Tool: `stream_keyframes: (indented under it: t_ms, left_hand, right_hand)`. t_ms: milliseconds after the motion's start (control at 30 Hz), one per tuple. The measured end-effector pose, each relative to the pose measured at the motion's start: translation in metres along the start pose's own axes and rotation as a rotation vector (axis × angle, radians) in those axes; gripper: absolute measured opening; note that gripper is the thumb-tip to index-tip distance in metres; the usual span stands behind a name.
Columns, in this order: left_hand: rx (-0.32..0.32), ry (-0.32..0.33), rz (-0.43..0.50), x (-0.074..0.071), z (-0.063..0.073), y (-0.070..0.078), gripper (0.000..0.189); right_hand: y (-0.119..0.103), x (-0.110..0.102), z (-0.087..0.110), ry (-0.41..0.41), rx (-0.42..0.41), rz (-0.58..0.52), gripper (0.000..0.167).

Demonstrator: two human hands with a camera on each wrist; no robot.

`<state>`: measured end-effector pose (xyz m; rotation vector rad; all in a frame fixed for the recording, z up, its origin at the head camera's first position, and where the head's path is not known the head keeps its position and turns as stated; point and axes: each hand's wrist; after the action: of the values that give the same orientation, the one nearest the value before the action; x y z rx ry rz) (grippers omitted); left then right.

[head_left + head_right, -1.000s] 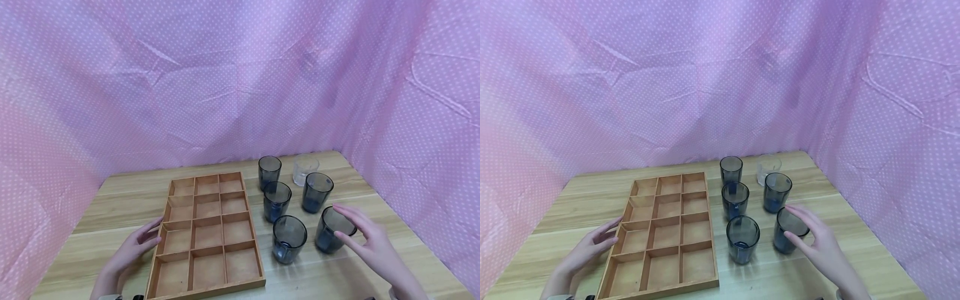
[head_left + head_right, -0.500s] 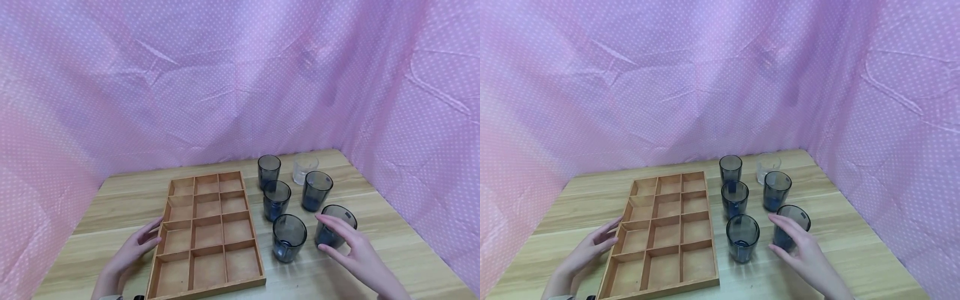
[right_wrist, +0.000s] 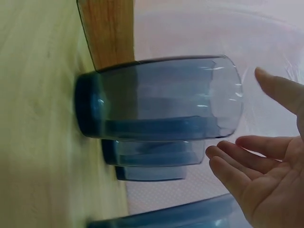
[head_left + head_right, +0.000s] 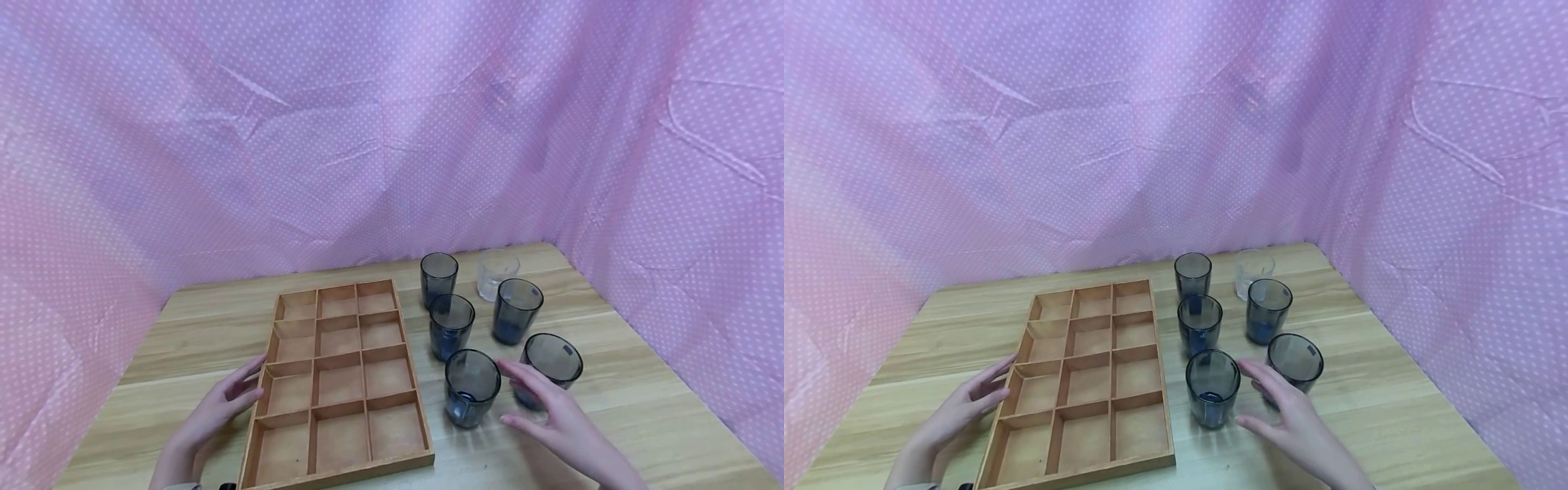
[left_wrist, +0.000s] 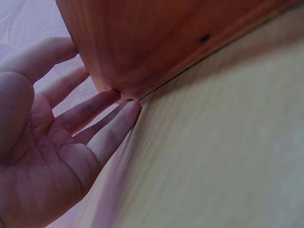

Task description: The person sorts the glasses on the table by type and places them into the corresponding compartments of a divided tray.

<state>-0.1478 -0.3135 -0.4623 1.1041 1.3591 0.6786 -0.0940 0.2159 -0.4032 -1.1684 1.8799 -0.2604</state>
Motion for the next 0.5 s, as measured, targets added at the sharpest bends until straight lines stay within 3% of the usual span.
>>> stream_keyframes:
  t_ms: [200, 500]
  left_hand:
    - [-0.001, 0.002, 0.006, 0.001, 0.000, 0.000, 0.059]
    - [0.008, -0.003, 0.011, 0.001, 0.000, -0.001, 0.059]
  right_hand:
    - [0.003, 0.008, 0.003, -0.057, 0.100, -0.095, 0.073]
    - [0.009, 0.024, 0.003, -0.013, 0.193, -0.253, 0.072]
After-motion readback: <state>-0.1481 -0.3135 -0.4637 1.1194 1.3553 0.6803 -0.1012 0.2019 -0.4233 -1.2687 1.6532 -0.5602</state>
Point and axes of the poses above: each hand's wrist, its own z-axis away from the middle knuckle, its own x-axis out of the palm, y = z × x, and after that the axes turned 7 degrees about y, right-handed
